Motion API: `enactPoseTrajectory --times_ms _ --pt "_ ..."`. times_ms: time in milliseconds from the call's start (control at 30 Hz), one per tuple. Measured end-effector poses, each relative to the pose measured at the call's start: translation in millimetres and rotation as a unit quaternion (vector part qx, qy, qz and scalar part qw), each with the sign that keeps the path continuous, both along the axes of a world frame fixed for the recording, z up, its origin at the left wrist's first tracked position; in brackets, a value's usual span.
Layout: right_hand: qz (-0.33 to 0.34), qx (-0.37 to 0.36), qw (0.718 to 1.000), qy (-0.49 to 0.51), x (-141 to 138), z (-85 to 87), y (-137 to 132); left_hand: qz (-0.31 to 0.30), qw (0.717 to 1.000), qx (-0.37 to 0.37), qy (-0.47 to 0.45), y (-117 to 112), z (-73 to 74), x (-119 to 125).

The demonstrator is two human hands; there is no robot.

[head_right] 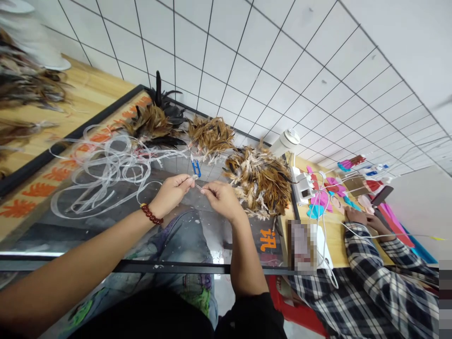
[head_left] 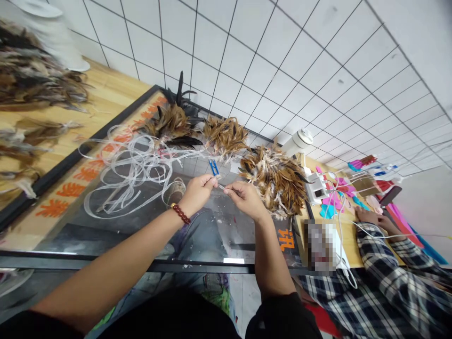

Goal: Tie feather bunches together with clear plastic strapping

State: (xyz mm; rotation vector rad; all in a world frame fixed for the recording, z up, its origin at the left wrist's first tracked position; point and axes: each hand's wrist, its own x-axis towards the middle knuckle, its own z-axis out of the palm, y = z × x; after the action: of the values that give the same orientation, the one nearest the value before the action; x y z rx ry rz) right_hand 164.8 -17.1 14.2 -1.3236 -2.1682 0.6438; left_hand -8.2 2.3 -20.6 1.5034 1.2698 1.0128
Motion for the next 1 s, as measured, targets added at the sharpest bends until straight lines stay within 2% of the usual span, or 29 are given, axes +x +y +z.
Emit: enactPoseTrajectory --times_ms 133,267,333,400,567,667,800,900,1000 --pt "0.047 0.028 0.998 -0.022 0.1 10.1 -6.8 -0.037 0.993 0.048 0.099 -1.5 -0.8 1.0" --pt "0.051 0.044 0.998 -0.006 1.4 13.7 -10.1 -0.133 0.979 0.079 0.136 -9.5 3.3 4.6" --pt "0.055 0.031 0.997 0.039 4.3 14.0 -10.1 -0.187 0.974 0.079 0.1 -14.3 8.0 6.2" --pt "0.045 0.015 0.994 0.1 7.5 12.5 -8.7 -0.226 0.972 0.045 0.048 -18.2 12.9 7.2" --pt "-0.039 -0.04 0.977 0.205 6.9 0.1 -1.1 -0.266 0.962 -0.034 -0.051 -21.4 20.0 7.2" --pt "-0.078 -0.073 0.962 0.251 1.4 -8.9 4.0 -0.242 0.966 -0.04 -0.086 -20.3 20.6 5.8" --pt "-0.1 -0.077 0.961 0.246 -2.0 -17.4 7.2 -0.182 0.982 0.022 -0.056 -18.3 17.1 4.6" --pt "-0.113 -0.027 0.974 0.192 -2.4 -19.5 5.5 -0.111 0.989 0.097 -0.01 -16.2 11.6 4.6" --pt "-0.104 0.045 0.986 0.124 -6.1 -17.6 0.9 -0.032 0.989 0.14 0.021 -12.6 5.9 4.3"
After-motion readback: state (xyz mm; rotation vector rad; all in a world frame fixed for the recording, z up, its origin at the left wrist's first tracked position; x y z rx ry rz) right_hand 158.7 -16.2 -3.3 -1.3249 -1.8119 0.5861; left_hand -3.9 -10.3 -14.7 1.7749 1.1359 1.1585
